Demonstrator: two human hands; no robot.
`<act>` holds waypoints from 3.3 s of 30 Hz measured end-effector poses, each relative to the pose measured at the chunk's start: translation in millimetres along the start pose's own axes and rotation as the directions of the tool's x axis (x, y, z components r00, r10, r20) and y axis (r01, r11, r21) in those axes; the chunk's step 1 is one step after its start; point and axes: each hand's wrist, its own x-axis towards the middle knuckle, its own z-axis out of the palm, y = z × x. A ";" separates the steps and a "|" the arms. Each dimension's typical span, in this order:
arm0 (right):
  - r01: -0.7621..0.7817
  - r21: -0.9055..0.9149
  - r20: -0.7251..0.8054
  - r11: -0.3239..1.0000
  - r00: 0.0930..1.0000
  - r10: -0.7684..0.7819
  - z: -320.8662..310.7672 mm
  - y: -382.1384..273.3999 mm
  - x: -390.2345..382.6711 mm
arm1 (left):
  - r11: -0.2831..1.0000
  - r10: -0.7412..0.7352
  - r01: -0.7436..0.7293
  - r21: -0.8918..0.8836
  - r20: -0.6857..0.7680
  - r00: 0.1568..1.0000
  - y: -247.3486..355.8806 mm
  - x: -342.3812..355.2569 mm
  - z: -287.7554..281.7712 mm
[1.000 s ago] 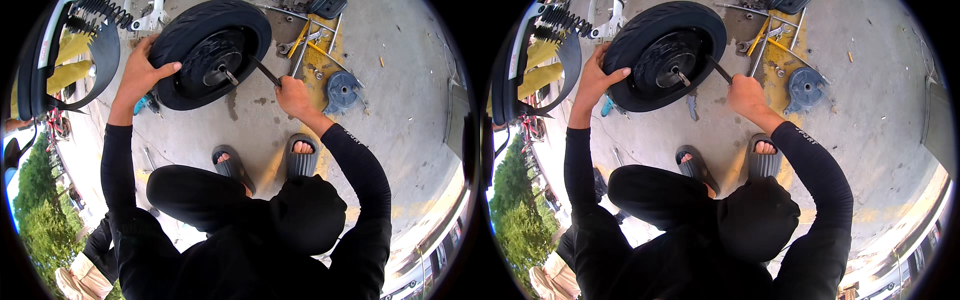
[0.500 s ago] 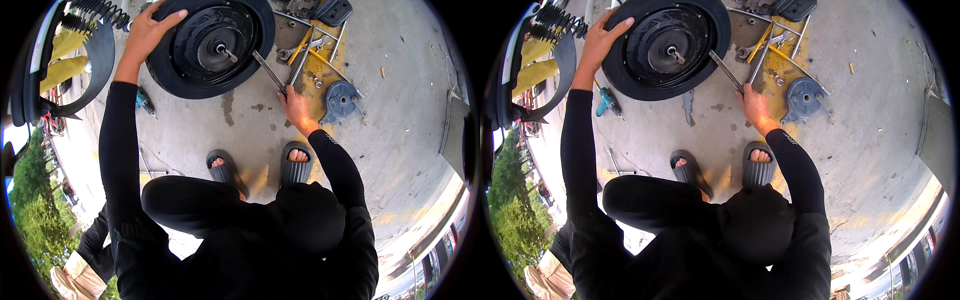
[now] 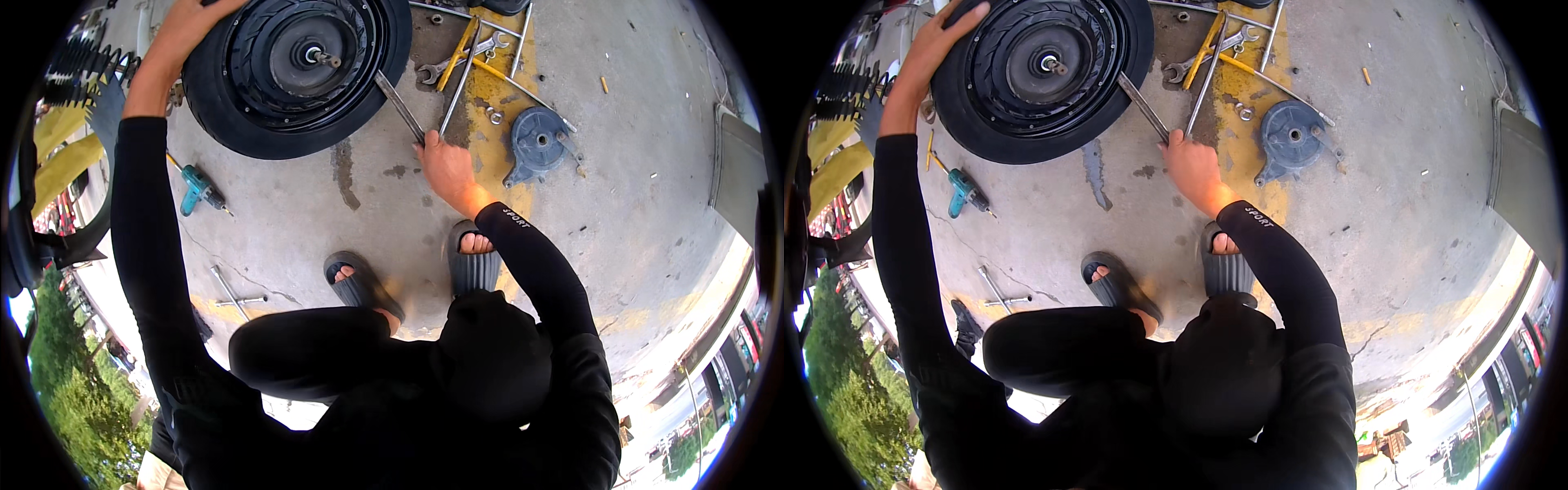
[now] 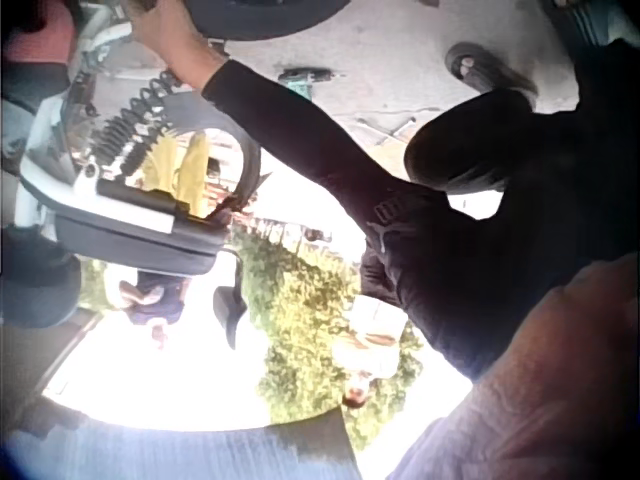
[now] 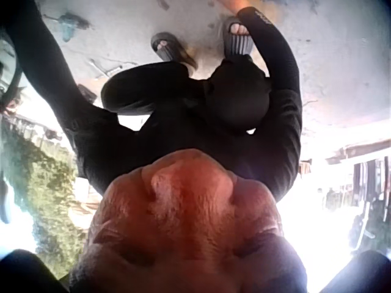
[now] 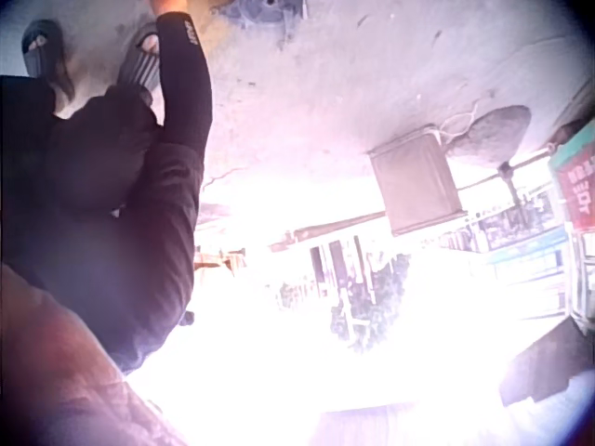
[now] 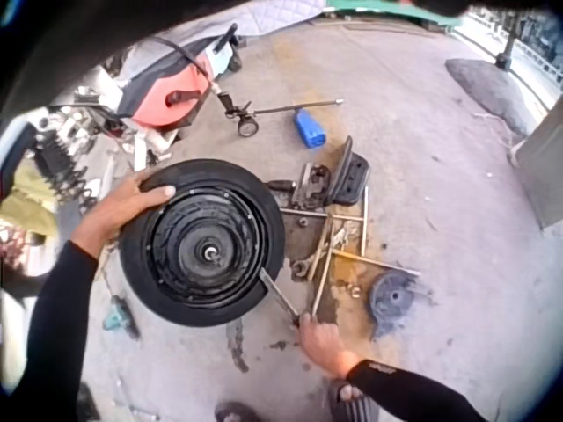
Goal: The person unpacks a new tire from its plastic wrapping using scissors, then fits the tire onto a wheel rim and secures it with a wrench. The task is performed in a cluttered outdoor workshop area.
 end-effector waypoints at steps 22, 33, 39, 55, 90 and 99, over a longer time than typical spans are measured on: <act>0.119 -0.478 0.572 0.870 0.795 0.205 -37.7 -44.0 51.7 | 0.946 0.079 -0.101 -0.307 -0.084 0.993 -81.7 -79.0 -19.5; -0.631 -0.105 0.240 0.769 0.734 0.635 -55.4 60.7 132.3 | 0.925 -0.098 0.017 -0.379 -0.196 0.976 -91.7 -96.0 7.2; -0.444 0.172 -0.197 0.879 0.859 0.472 -26.3 49.1 128.9 | 0.845 -0.248 0.061 -0.531 -0.287 0.925 -127.5 -125.0 23.5; 0.227 0.401 0.507 0.888 0.752 -0.421 -200.3 -64.2 85.4 | 0.775 -0.406 0.178 -0.606 -0.262 0.875 -126.6 -149.0 48.0; -0.854 0.389 0.905 0.345 0.425 0.032 -178.0 -190.3 11.8 | 0.771 -0.314 -0.158 -0.617 -0.584 0.748 -99.9 -160.7 107.8; -0.865 0.433 0.836 0.256 0.491 0.244 -195.5 -271.0 -8.0 | 0.532 -0.110 -0.204 -0.822 -0.305 0.946 -131.9 -184.4 101.6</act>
